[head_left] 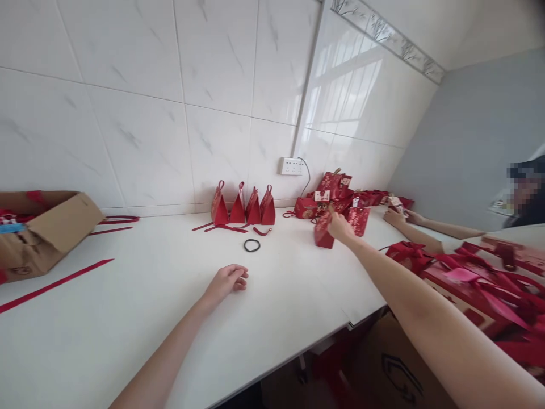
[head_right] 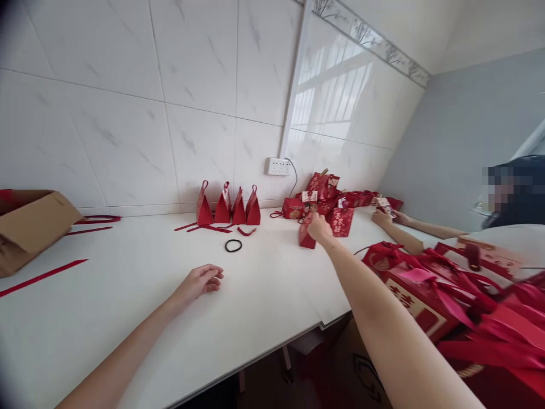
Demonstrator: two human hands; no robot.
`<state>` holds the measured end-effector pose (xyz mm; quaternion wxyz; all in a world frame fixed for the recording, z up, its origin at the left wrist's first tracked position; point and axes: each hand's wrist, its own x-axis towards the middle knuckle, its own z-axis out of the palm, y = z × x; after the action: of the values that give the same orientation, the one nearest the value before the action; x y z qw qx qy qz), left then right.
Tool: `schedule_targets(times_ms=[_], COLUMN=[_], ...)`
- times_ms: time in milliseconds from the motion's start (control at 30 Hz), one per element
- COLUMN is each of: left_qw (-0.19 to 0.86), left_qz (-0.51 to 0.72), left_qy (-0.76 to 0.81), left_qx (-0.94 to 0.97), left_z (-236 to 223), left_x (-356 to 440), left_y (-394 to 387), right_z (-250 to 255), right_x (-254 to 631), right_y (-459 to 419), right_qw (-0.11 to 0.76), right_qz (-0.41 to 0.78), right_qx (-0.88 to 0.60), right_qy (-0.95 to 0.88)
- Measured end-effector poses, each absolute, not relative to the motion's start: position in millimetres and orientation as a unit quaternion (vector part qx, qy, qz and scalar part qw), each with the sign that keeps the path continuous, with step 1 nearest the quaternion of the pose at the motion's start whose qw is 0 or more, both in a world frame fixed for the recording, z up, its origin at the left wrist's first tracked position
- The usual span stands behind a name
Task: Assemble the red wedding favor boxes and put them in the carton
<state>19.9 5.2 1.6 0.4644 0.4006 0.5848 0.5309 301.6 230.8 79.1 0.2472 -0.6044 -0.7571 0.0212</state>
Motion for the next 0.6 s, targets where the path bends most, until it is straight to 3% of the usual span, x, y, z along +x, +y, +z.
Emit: schedule_targets(times_ms=[300,600], left_qw=[0.42,0.25], left_qz=[0.529,0.598], left_qy=[0.59,0.516], left_qx=[0.443,0.56], left_z=[2.1,34.5], left_x=[23.8,64.8], left_y=[4.1,-13.9], right_z=[67.6,67.2], right_x=[278.8,269.5], right_y=[168.7,78.7], right_qw=[0.281,0.313], right_qz=[0.042,0.085], right_qx=[-0.483,-0.288], right_qy=[-0.828,-0.901])
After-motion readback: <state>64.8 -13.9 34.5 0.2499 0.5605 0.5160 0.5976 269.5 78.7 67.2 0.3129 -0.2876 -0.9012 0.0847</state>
